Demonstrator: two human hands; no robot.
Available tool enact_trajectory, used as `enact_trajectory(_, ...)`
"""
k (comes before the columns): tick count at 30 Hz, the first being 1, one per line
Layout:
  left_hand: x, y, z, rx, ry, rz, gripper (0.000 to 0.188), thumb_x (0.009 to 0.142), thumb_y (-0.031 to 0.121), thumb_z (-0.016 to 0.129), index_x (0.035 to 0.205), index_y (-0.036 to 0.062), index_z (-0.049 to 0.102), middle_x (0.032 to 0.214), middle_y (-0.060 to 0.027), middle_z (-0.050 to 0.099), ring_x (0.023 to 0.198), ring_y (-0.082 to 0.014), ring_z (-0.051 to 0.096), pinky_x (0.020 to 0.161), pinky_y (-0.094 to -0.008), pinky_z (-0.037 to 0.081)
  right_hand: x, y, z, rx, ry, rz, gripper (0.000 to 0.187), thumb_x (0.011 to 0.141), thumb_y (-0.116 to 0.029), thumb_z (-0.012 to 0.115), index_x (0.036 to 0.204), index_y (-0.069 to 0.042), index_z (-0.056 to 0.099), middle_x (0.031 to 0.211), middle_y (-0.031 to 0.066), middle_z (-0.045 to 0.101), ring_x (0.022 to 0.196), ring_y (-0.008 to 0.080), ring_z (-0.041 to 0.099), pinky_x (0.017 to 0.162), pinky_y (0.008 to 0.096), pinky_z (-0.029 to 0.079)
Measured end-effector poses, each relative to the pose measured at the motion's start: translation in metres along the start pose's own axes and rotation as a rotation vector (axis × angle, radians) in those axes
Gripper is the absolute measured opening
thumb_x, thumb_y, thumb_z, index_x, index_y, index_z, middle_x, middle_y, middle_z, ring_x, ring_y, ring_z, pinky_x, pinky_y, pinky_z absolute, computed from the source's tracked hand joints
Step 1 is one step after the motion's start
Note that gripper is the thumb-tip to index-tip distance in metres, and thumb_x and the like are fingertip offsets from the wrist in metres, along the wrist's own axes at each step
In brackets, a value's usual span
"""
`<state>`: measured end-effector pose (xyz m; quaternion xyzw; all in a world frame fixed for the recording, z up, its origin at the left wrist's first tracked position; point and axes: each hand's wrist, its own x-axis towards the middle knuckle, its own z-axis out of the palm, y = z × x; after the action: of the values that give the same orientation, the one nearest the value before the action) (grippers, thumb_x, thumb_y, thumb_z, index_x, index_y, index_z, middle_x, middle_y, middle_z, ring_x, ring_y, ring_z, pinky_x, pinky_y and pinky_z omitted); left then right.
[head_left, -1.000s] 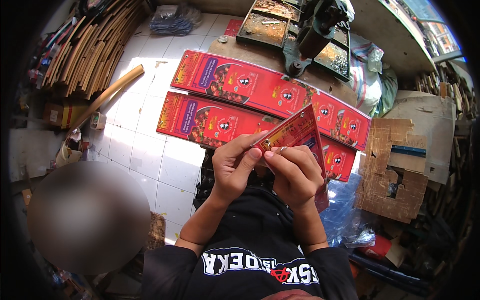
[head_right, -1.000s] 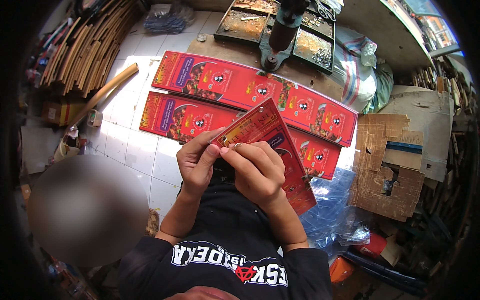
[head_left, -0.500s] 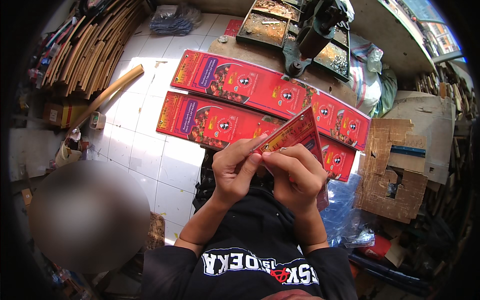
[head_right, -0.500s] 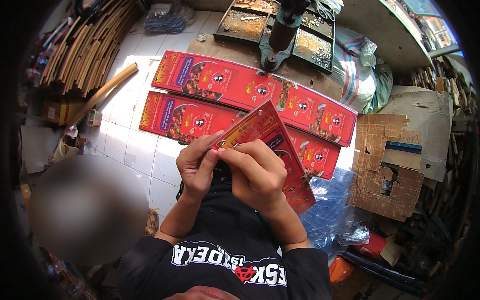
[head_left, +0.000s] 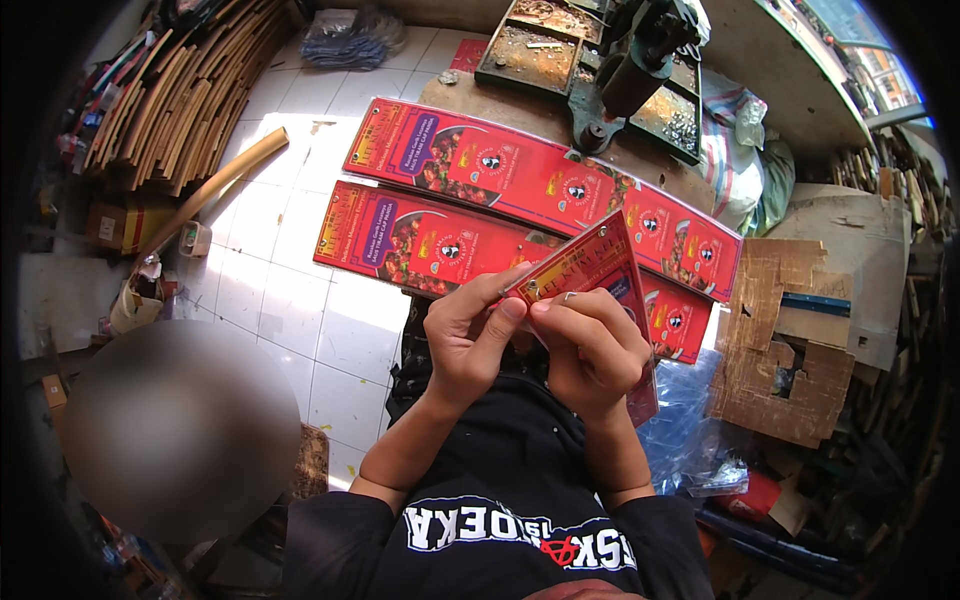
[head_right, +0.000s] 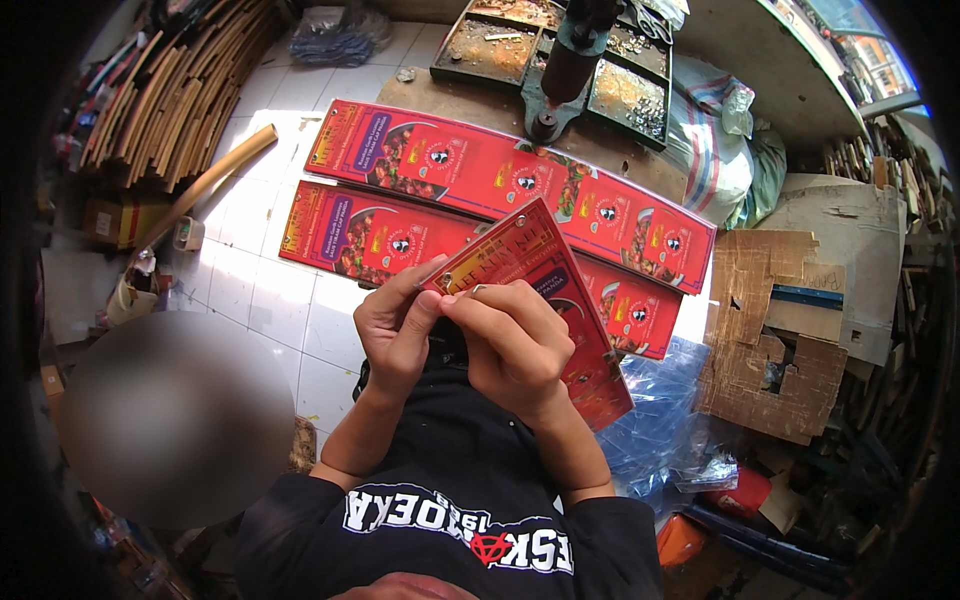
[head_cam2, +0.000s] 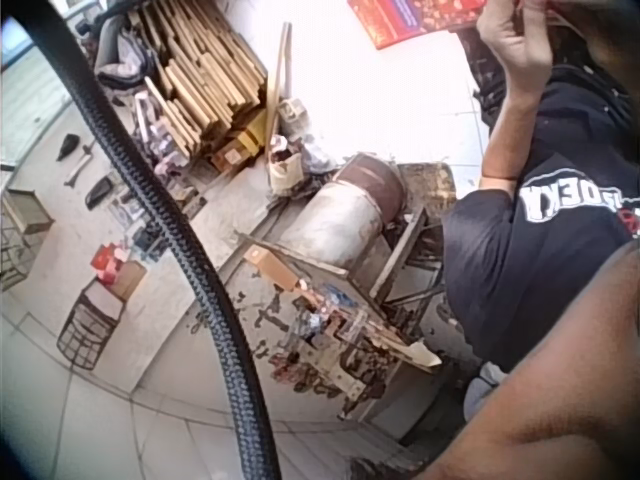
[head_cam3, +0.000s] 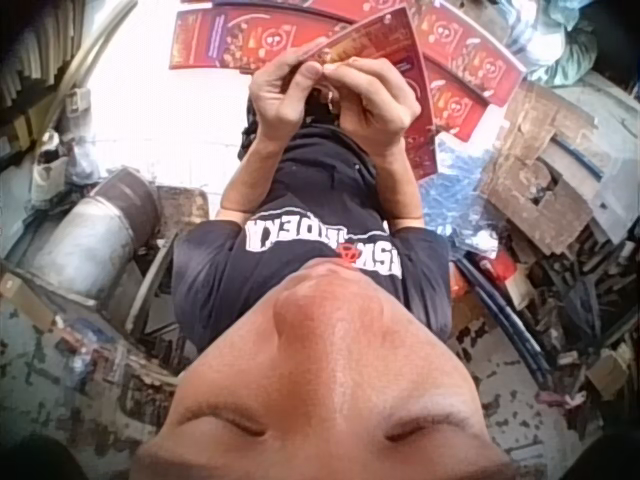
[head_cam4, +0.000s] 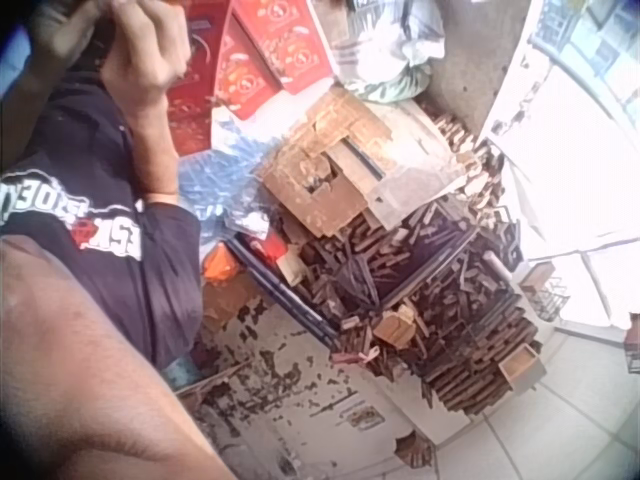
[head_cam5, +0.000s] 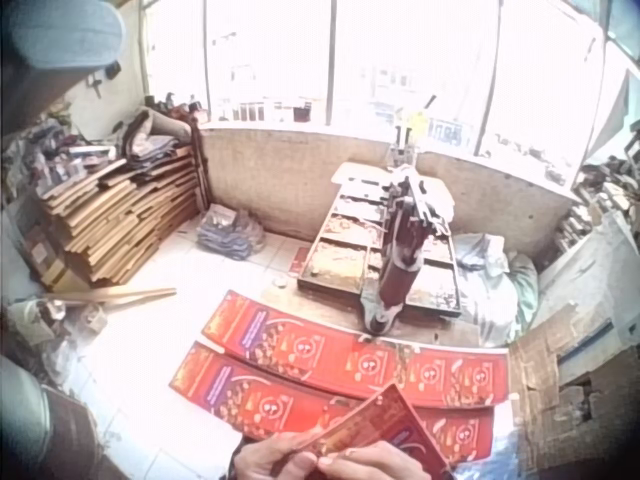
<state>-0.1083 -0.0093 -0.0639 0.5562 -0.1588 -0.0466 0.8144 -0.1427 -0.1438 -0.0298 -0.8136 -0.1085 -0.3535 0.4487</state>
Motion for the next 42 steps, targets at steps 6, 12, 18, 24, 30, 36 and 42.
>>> enact_trajectory(6,-0.003,0.001,0.003,-0.071,0.067,-0.043,0.029,0.094,0.005,0.063,0.121,-0.0056,0.062,0.089,-0.0085,0.070,0.069,-0.0070,0.062,0.060,-0.0202,0.049,0.000,0.000,-0.001,0.001,-0.018,0.018,0.020,0.074,0.005,0.077,0.092,0.000,0.070,0.080,0.0111,0.066,0.068,0.0201,0.065,0.059,0.0279,0.051)
enact_trajectory(12,-0.003,0.002,0.004,-0.064,0.070,-0.042,0.028,0.092,0.002,0.064,0.119,-0.0060,0.063,0.088,-0.0083,0.070,0.072,-0.0076,0.062,0.063,-0.0203,0.050,0.003,-0.003,0.000,-0.006,-0.014,0.048,0.024,0.071,0.008,0.073,0.092,-0.003,0.072,0.076,0.0094,0.063,0.063,0.0215,0.062,0.054,0.0302,0.049)
enact_trajectory(18,-0.005,0.006,0.001,0.004,0.043,-0.013,0.027,0.092,0.001,0.065,0.118,-0.0065,0.063,0.089,-0.0079,0.070,0.075,-0.0075,0.062,0.067,-0.0197,0.049,0.007,-0.009,-0.004,0.003,-0.072,0.126,0.024,0.071,0.009,0.073,0.092,-0.003,0.072,0.074,0.0093,0.062,0.062,0.0210,0.062,0.054,0.0296,0.049)
enact_trajectory(24,-0.004,0.002,0.000,0.052,0.011,0.058,0.026,0.093,0.001,0.064,0.118,-0.0058,0.063,0.085,-0.0084,0.070,0.067,-0.0074,0.061,0.059,-0.0207,0.049,0.006,-0.013,-0.002,-0.016,-0.062,0.137,0.024,0.071,0.010,0.072,0.092,-0.002,0.072,0.075,0.0096,0.063,0.062,0.0212,0.062,0.054,0.0298,0.049)
enact_trajectory(30,-0.007,0.003,0.003,-0.035,0.048,-0.071,0.028,0.093,0.002,0.064,0.120,-0.0064,0.061,0.093,-0.0069,0.069,0.083,-0.0079,0.062,0.075,-0.0207,0.049,-0.002,-0.001,0.005,-0.019,0.022,0.018,0.026,0.071,0.011,0.072,0.093,-0.002,0.072,0.077,0.0093,0.064,0.064,0.0214,0.062,0.055,0.0299,0.049)
enact_trajectory(36,-0.005,0.000,0.003,-0.043,0.061,-0.031,0.028,0.094,0.004,0.063,0.120,-0.0051,0.062,0.085,-0.0073,0.070,0.068,-0.0063,0.060,0.059,-0.0203,0.048,-0.003,0.001,0.003,-0.013,0.004,-0.015,0.020,0.073,0.008,0.076,0.091,0.000,0.071,0.078,0.0102,0.066,0.066,0.0197,0.063,0.057,0.0279,0.049)
enact_trajectory(42,-0.008,-0.003,0.003,-0.100,0.033,-0.091,0.030,0.094,0.002,0.061,0.123,-0.0073,0.059,0.098,-0.0076,0.068,0.087,-0.0085,0.062,0.078,-0.0213,0.049,-0.001,0.001,0.004,-0.042,0.008,-0.013,0.027,0.070,0.010,0.072,0.094,-0.003,0.072,0.078,0.0091,0.064,0.063,0.0224,0.061,0.055,0.0310,0.048)
